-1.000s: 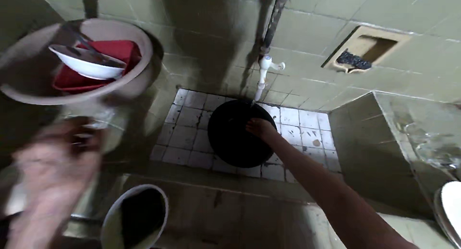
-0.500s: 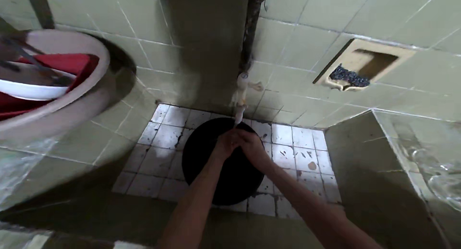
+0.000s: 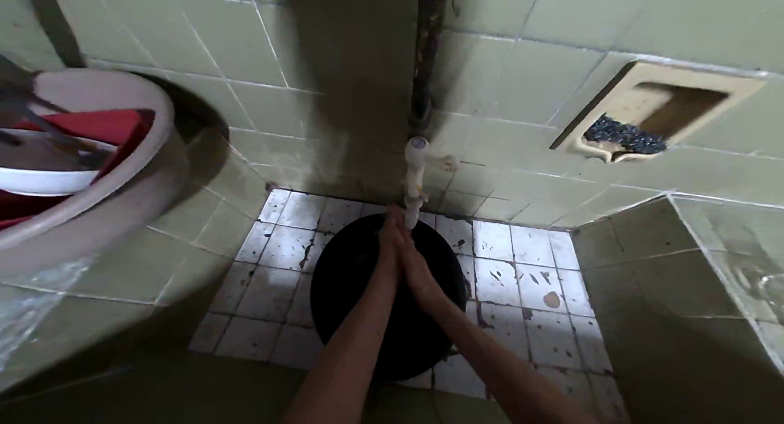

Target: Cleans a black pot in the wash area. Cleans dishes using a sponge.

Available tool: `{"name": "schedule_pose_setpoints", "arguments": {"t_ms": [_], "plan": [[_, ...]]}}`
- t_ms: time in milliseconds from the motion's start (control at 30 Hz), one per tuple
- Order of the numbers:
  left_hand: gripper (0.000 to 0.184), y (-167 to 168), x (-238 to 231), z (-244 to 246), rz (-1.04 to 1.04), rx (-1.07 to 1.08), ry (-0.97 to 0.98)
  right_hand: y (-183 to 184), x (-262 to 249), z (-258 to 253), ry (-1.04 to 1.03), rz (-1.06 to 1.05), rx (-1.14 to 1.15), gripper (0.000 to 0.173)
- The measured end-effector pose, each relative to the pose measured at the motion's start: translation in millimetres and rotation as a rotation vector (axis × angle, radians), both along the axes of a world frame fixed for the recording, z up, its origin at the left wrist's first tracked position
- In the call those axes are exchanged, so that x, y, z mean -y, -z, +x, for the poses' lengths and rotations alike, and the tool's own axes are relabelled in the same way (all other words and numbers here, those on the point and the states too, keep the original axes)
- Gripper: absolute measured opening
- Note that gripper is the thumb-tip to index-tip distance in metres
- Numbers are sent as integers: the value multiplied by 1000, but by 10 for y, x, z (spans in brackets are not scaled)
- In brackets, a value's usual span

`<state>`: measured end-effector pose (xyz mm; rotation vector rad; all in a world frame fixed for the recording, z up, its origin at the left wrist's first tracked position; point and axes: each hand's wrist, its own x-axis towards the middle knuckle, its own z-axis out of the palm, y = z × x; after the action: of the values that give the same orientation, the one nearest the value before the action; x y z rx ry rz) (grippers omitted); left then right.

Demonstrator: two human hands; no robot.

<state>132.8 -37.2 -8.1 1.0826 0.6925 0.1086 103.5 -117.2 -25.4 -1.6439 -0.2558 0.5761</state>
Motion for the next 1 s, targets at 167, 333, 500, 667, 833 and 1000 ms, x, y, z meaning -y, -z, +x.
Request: {"name": "schedule_pose_setpoints", "arguments": {"t_ms": [167, 333, 500, 667, 833, 1000], "plan": [[41, 138, 183, -47, 134, 60, 126, -63, 88, 92, 47, -63, 41, 61], [45, 108, 108, -130, -107, 93, 197, 332, 144, 134, 97, -47, 191, 65], [34, 30, -371, -758, 325, 49, 347, 289, 398, 277, 6, -302, 392, 33], [52, 34, -881, -1229, 1104, -392, 208, 832, 449, 273, -573, -710, 414, 38], [49, 116, -953, -1466, 717, -603, 251, 1059, 208, 578, -600, -871, 711, 52], [28, -32, -594, -1316, 866, -228, 65, 871, 160, -72, -549, -1173, 259, 37]]}}
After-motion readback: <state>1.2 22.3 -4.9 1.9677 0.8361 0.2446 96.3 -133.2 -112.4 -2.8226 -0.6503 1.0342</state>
